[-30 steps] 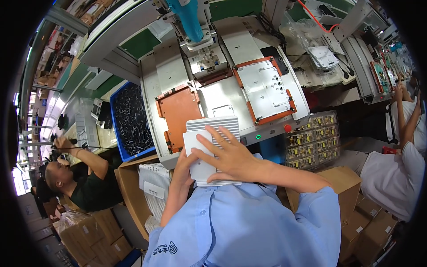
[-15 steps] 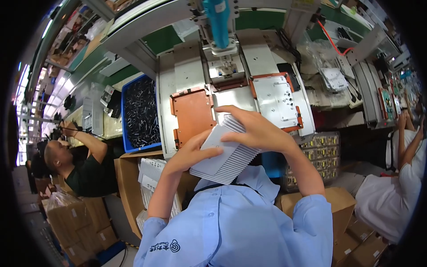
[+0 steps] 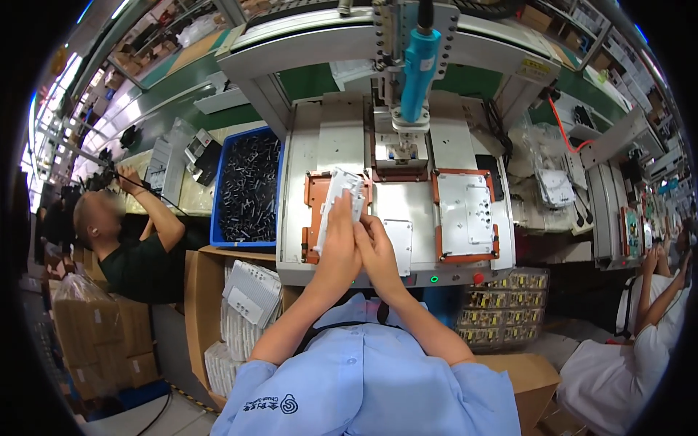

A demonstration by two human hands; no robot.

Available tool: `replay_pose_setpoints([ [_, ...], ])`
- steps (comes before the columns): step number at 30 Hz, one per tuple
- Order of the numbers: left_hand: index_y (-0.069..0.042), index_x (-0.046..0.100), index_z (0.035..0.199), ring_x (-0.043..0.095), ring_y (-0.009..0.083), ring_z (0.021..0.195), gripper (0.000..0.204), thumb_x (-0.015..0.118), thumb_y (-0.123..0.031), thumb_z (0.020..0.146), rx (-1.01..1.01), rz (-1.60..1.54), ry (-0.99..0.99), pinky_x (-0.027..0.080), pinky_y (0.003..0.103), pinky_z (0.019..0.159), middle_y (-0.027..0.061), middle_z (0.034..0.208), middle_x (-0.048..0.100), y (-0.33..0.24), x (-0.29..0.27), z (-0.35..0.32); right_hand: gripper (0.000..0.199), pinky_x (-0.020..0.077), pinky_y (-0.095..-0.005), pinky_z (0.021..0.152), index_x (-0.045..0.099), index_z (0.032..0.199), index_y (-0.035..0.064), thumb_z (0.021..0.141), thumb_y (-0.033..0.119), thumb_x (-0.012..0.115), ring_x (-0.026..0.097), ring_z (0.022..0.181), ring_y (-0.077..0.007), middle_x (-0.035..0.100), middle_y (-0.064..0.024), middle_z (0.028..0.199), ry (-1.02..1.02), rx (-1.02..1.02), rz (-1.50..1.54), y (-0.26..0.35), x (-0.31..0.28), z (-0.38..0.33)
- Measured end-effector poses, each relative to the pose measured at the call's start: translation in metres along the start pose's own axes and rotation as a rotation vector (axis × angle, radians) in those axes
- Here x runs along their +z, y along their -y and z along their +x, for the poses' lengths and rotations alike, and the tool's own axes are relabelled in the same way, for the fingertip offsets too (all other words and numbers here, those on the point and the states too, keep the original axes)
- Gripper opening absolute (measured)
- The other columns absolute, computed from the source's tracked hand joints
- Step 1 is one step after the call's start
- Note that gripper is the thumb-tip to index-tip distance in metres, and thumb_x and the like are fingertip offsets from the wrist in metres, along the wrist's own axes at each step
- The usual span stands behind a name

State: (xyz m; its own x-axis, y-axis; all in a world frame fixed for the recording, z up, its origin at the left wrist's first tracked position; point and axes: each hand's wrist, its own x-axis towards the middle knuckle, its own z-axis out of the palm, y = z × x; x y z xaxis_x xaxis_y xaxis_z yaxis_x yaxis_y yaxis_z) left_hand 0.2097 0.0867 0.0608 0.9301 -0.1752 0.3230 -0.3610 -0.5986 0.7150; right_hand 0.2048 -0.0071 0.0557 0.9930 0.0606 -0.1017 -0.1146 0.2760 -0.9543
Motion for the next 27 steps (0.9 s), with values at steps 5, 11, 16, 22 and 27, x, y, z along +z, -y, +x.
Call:
replay_pose_setpoints([
  [5,0.005,0.006,0.144,0.017,0.0485,0.137,0.078,0.055,-0.015,0.087,-0.226,-0.166,0.186,0.018,0.046,0.113,0.0323,0.144,0.025,0.004,-0.012,0.015,0.025,0.0369,-0.0199,0.062,0.058,0.102,0.0022,0.097,0.026,0.052,0.043,0.069,-0.0027,0.050,0.0044,0.076,-0.072,0.051,-0.042,-0.005,-0.008,0.028],
  [11,0.006,0.018,0.142,0.017,0.0447,0.139,0.071,0.054,-0.030,0.092,-0.383,-0.235,0.327,0.018,0.043,0.113,0.0340,0.144,0.024,0.030,-0.018,0.021,0.028,0.0398,-0.0196,0.062,0.062,0.101,0.0033,0.095,0.029,0.055,0.048,0.070,-0.0026,0.055,0.0048,0.080,0.058,0.236,-0.017,-0.029,-0.037,0.070],
  [16,0.012,0.024,0.137,0.020,0.0494,0.135,0.062,0.045,-0.029,0.096,-0.278,0.039,0.416,0.022,0.051,0.109,0.0322,0.141,0.031,0.052,-0.007,0.016,0.033,0.0405,-0.0219,0.059,0.064,0.081,0.0034,0.093,0.033,0.057,0.046,0.063,-0.0056,0.048,0.0036,0.064,0.095,0.123,-0.490,-0.054,-0.062,0.089],
  [22,0.007,0.032,0.136,0.033,0.0428,0.131,0.061,0.054,-0.029,0.091,-0.085,0.458,0.257,0.029,0.057,0.102,0.0288,0.138,0.037,0.077,0.041,-0.007,0.038,0.0473,-0.0464,0.068,0.068,0.083,0.0030,0.091,0.035,0.049,0.062,0.076,-0.0388,0.065,-0.0204,0.076,0.018,-0.136,-1.165,-0.036,-0.046,0.083],
  [27,0.005,0.034,0.136,0.035,0.0397,0.131,0.060,0.056,-0.026,0.090,-0.016,0.718,0.252,0.030,0.055,0.103,0.0267,0.138,0.038,0.082,0.047,-0.011,0.036,0.0486,-0.0434,0.067,0.068,0.084,0.0082,0.091,0.037,0.049,0.064,0.071,-0.0346,0.065,-0.0172,0.071,0.065,-0.052,-1.192,-0.038,-0.060,0.085],
])
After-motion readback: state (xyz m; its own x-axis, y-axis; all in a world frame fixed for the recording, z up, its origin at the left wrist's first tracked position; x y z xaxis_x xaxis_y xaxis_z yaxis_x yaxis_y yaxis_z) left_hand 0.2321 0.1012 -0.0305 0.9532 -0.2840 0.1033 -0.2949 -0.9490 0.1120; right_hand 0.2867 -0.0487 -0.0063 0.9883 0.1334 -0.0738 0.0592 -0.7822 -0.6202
